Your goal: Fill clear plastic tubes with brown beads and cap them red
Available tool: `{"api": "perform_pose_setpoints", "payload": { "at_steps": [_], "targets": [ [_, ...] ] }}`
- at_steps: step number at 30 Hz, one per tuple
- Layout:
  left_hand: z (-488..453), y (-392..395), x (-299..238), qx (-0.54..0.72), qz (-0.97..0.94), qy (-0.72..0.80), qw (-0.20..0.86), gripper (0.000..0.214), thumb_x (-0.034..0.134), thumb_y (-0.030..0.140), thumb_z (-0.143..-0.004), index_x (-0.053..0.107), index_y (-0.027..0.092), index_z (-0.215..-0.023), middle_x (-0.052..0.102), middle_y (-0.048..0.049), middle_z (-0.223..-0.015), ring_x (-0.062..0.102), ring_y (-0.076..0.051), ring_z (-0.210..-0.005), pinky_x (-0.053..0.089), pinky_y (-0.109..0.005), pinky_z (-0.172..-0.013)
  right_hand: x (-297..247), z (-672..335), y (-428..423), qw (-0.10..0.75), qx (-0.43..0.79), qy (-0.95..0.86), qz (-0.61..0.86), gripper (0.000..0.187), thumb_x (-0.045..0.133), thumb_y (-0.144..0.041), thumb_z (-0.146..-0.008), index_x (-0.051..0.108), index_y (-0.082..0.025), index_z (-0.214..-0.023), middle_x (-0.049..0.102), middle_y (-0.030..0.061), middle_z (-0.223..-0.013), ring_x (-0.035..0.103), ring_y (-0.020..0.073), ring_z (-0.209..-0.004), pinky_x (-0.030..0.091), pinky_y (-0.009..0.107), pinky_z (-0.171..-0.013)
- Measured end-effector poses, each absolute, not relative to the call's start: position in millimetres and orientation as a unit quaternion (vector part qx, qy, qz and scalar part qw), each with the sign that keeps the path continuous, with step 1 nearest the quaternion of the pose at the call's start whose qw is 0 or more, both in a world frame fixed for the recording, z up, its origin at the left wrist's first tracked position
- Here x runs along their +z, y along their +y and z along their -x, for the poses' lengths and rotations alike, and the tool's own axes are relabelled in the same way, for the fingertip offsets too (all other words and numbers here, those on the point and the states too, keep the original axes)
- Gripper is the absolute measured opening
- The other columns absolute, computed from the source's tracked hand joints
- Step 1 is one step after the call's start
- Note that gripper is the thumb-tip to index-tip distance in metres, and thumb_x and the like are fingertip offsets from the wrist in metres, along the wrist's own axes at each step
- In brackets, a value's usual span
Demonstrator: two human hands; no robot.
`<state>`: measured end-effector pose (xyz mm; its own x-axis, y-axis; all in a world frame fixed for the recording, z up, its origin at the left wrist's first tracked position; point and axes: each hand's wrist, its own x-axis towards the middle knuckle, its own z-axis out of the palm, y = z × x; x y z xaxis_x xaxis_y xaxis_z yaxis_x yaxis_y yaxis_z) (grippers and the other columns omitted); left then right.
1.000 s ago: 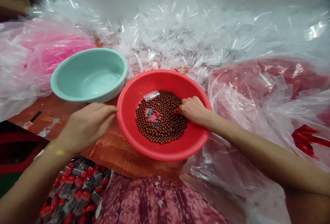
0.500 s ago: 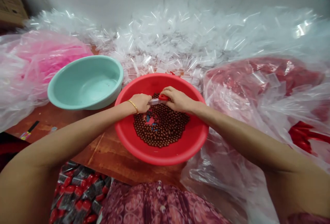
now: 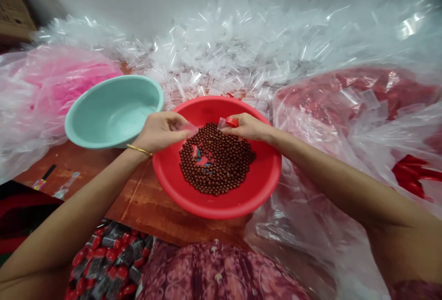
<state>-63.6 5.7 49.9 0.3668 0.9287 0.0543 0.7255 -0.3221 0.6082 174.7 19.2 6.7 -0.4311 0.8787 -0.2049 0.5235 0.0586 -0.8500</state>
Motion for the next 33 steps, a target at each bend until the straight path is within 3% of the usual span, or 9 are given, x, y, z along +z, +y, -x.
{"api": "perform_pose_setpoints", "payload": {
  "at_steps": [4, 6, 8, 11, 15, 18, 22, 30, 33],
  "targets": [
    [39.4, -1.1, 43.8, -0.115, -0.884, 0.443, 0.094, 0.011, 0.058, 0.020, -0.069, 0.066, 0.014, -0.072, 0.066, -0.0077, -0.077, 0.061, -0.018, -0.074, 0.045, -0.026, -0.066, 13.2, -147.6, 26.7, 0.263, 0.350, -0.725, 0.531, 0.050, 0.065, -0.033, -0.073, 0.055, -0.014, -0.118, 0.064, 0.0085, -0.101, 0.059, 0.0167, -0.083, 0.046, 0.030, -0.075],
    [24.8, -1.2, 32.7, -0.212, -0.881, 0.417, 0.067, 0.013, 0.056, 0.017, -0.070, 0.066, 0.014, -0.076, 0.067, -0.0104, -0.081, 0.063, -0.022, -0.079, 0.046, -0.027, -0.068, 12.9, -141.1, 28.1, 0.288, 0.319, -0.730, 0.531, 0.037, 0.062, -0.031, -0.075, 0.061, -0.014, -0.107, 0.065, 0.0074, -0.096, 0.059, 0.0177, -0.085, 0.045, 0.031, -0.078],
    [13.2, 1.4, 18.4, -0.259, -0.873, 0.400, 0.103, 0.014, 0.056, 0.021, -0.072, 0.066, 0.014, -0.079, 0.068, -0.0109, -0.083, 0.065, -0.024, -0.080, 0.047, -0.028, -0.067, 9.1, -144.1, 25.8, 0.293, 0.333, -0.719, 0.535, 0.025, 0.057, -0.035, -0.078, 0.065, -0.014, -0.086, 0.064, 0.0039, -0.078, 0.057, 0.0156, -0.072, 0.045, 0.029, -0.068],
    [3.5, 5.8, -2.0, -0.234, -0.859, 0.426, 0.162, 0.027, 0.061, 0.027, -0.070, 0.062, 0.015, -0.095, 0.068, -0.0108, -0.094, 0.065, -0.025, -0.086, 0.048, -0.029, -0.070, 1.4, -160.2, 16.5, 0.312, 0.381, -0.695, 0.524, 0.025, 0.053, -0.037, -0.078, 0.062, -0.014, -0.074, 0.057, 0.0001, -0.064, 0.050, 0.0113, -0.059, 0.039, 0.024, -0.054],
    [2.2, 2.4, -10.9, -0.184, -0.835, 0.503, 0.125, 0.059, 0.070, 0.037, -0.065, 0.049, 0.010, -0.113, 0.062, -0.0165, -0.111, 0.062, -0.028, -0.099, 0.049, -0.031, -0.078, -1.0, -179.9, 3.9, 0.337, 0.447, -0.651, 0.513, 0.021, 0.053, -0.035, -0.078, 0.061, -0.015, -0.077, 0.057, -0.0010, -0.064, 0.048, 0.0092, -0.057, 0.038, 0.022, -0.051],
    [5.2, -5.0, -5.9, -0.220, -0.831, 0.502, 0.097, 0.054, 0.067, 0.044, -0.069, 0.053, 0.009, -0.107, 0.063, -0.0185, -0.108, 0.062, -0.030, -0.099, 0.050, -0.033, -0.077, 0.5, -185.5, 1.6, 0.351, 0.464, -0.621, 0.525, 0.020, 0.055, -0.034, -0.077, 0.060, -0.015, -0.076, 0.059, 0.0000, -0.066, 0.048, 0.0083, -0.055, 0.037, 0.021, -0.048],
    [8.5, -8.0, -5.1, -0.251, -0.843, 0.467, 0.090, 0.034, 0.060, 0.036, -0.077, 0.060, 0.012, -0.100, 0.065, -0.0165, -0.107, 0.062, -0.028, -0.100, 0.049, -0.030, -0.077, -0.5, -186.1, 4.0, 0.362, 0.473, -0.596, 0.538, 0.020, 0.055, -0.033, -0.077, 0.060, -0.014, -0.077, 0.062, 0.0018, -0.070, 0.044, 0.0063, -0.048, 0.034, 0.020, -0.042],
    [-0.5, 21.2, -10.3, -0.249, -0.862, 0.436, 0.066, 0.048, 0.067, 0.052, -0.065, 0.062, 0.018, -0.099, 0.067, -0.0104, -0.103, 0.063, -0.025, -0.093, 0.048, -0.026, -0.071, -3.8, -186.1, 3.8, 0.378, 0.473, -0.614, 0.506, 0.018, 0.054, -0.032, -0.079, 0.059, -0.015, -0.073, 0.060, -0.0002, -0.065, 0.045, 0.0066, -0.052, 0.036, 0.020, -0.048],
    [-19.9, 32.8, -3.0, -0.280, -0.858, 0.429, 0.044, 0.041, 0.070, 0.043, -0.065, 0.066, 0.014, -0.094, 0.067, -0.0134, -0.101, 0.063, -0.028, -0.093, 0.049, -0.029, -0.074, -4.3, -184.5, 5.5, 0.387, 0.474, -0.612, 0.501, 0.017, 0.054, -0.030, -0.079, 0.058, -0.016, -0.072, 0.059, -0.0008, -0.064, 0.047, 0.0071, -0.055, 0.038, 0.021, -0.051]
  ]
}}
